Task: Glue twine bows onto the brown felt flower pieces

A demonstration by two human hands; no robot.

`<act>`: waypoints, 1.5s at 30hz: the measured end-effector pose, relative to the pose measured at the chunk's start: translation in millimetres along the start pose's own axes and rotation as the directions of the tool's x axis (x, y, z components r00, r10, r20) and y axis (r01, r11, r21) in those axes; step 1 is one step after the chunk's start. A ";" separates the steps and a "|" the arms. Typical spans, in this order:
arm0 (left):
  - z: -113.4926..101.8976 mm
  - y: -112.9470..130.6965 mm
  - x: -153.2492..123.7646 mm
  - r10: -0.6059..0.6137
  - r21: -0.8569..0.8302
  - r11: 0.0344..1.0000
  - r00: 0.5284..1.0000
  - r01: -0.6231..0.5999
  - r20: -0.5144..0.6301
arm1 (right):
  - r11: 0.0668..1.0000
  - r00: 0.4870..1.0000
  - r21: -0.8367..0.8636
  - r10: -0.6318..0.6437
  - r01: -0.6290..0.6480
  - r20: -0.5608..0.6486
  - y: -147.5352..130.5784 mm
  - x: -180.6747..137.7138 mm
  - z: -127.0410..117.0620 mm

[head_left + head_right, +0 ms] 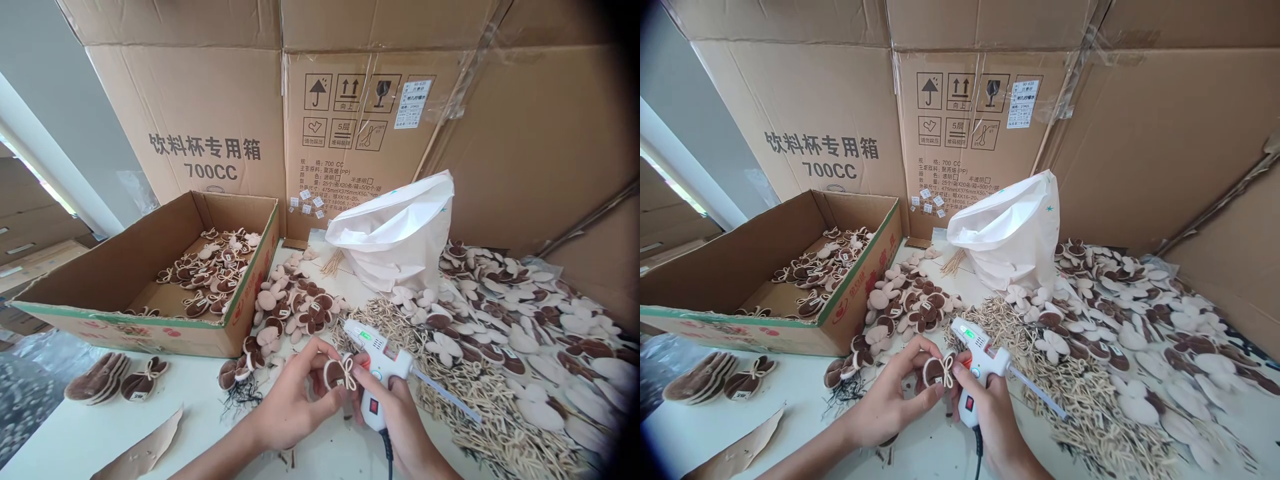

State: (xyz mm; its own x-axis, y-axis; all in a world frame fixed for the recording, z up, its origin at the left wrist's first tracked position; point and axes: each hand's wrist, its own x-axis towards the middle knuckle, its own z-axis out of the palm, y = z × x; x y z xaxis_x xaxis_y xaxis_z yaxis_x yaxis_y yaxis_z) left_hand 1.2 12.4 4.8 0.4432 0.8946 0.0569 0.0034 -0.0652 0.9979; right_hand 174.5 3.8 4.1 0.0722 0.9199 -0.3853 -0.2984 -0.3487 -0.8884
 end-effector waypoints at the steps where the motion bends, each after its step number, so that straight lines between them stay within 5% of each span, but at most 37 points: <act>1: 0.4 -0.8 0.2 0.006 -0.001 1.000 1.000 -0.006 0.001 | 1.000 1.000 0.001 0.003 -0.003 -0.005 0.1 0.2 -0.1; 15: 1.4 -6.3 0.6 -0.047 0.102 0.994 0.999 0.048 -0.012 | 0.996 0.993 -0.014 0.091 -0.092 -0.076 1.3 2.3 -2.1; 45: 2.4 -4.7 1.2 -0.025 0.116 0.993 1.000 0.025 -0.003 | 0.997 0.993 0.042 0.063 -0.059 -0.098 -4.1 -1.0 3.2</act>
State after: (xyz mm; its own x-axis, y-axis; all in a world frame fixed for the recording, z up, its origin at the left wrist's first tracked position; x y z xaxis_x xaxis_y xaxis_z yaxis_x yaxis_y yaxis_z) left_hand 3.9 12.7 0.1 0.4401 0.8974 0.0324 0.1183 -0.0937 0.9885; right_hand 172.6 5.0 8.9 0.1461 0.8740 -0.4635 -0.3423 -0.3949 -0.8526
